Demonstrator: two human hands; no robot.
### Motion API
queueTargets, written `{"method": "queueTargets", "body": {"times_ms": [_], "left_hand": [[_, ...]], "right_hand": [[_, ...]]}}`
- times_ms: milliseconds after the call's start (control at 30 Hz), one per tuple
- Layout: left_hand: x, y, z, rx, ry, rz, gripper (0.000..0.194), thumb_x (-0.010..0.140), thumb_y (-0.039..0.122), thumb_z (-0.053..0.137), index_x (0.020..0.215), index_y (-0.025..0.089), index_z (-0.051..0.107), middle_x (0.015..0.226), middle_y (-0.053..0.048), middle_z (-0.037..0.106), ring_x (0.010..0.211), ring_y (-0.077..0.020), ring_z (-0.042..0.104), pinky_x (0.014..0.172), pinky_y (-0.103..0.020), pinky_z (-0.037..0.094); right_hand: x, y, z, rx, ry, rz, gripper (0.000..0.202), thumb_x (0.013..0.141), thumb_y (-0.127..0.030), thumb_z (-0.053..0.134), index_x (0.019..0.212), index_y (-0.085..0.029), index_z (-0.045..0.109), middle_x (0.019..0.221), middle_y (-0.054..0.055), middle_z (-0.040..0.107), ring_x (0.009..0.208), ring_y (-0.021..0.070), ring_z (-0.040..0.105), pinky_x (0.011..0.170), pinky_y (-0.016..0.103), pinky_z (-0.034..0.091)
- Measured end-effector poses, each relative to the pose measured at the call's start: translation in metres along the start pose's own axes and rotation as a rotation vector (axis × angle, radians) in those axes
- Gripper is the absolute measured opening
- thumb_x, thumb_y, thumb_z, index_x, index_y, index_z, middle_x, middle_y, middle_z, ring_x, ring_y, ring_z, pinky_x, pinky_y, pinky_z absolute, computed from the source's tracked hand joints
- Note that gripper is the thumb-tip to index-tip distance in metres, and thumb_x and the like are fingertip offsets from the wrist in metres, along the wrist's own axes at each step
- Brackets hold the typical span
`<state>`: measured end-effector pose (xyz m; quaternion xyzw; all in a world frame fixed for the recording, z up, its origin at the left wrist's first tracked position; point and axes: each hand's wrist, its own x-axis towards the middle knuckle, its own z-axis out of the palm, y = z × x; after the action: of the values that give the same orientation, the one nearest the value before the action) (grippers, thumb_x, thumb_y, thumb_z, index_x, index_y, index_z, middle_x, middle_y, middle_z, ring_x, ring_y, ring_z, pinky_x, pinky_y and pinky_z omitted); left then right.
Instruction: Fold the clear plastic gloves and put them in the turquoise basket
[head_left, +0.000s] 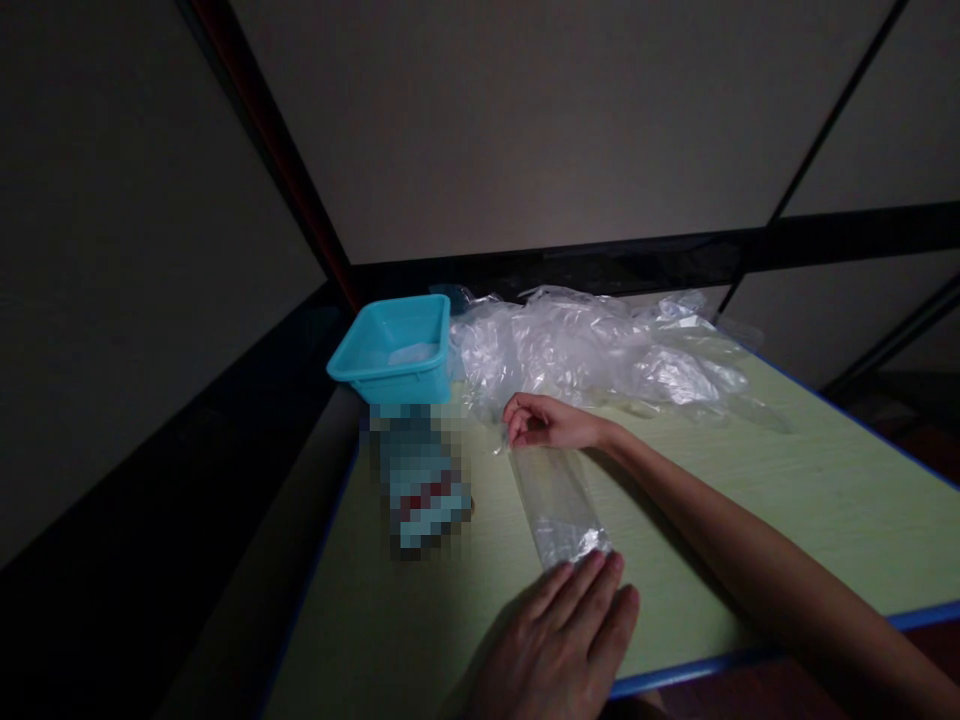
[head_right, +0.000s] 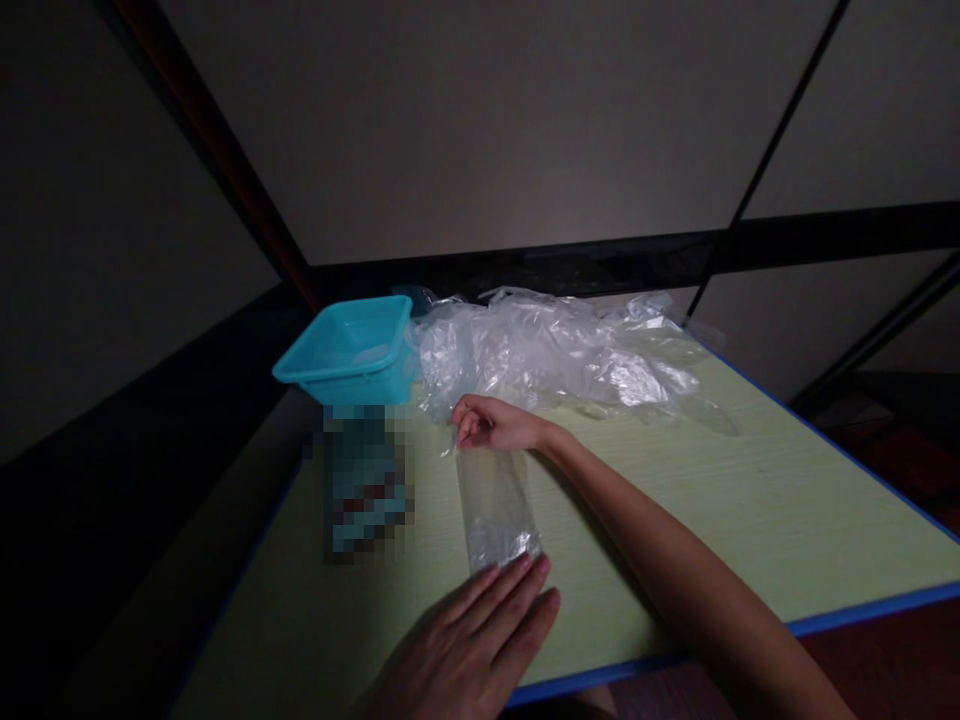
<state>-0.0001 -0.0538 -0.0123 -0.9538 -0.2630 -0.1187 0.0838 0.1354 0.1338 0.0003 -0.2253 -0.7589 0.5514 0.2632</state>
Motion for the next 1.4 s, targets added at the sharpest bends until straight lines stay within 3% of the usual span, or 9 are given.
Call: {"method": "queueTargets", "body": {"times_ms": [333,867,1400], "left_hand": [[-0.001,0.000,-0.005,-0.054,-0.075,0.006,0.043,0.088,0.011,0.038,0.131,0.015,0.039,0.140,-0.005,0.040,0.128,-0.0176,0.036,0.100,-0.030,0.040],[0.001,0.000,-0.004,-0.067,-0.082,0.010,0.041,0.089,0.010,0.035,0.129,0.015,0.041,0.139,-0.004,0.041,0.126,-0.0170,0.038,0.099,-0.030,0.042],[-0.001,-0.001,-0.011,-0.140,-0.108,-0.015,0.048,0.083,0.008,0.041,0.131,0.015,0.038,0.141,-0.006,0.038,0.128,-0.0176,0.034,0.102,-0.031,0.037]], "right_hand": [[0.005,0.004,0.005,-0.015,0.027,0.038,0.028,0.070,-0.008,0.062,0.089,-0.018,0.043,0.065,-0.007,0.051,0.057,0.0087,0.048,0.056,0.022,0.038],[0.001,0.000,0.012,-0.200,0.048,-0.008,0.029,0.076,-0.011,0.051,0.090,-0.022,0.028,0.067,-0.008,0.043,0.055,0.0072,0.043,0.052,0.019,0.036],[-0.002,-0.002,0.017,-0.570,0.232,-0.099,0.011,0.077,-0.017,0.054,0.082,-0.019,0.044,0.067,-0.002,0.046,0.063,0.0146,0.043,0.061,0.026,0.034]]}}
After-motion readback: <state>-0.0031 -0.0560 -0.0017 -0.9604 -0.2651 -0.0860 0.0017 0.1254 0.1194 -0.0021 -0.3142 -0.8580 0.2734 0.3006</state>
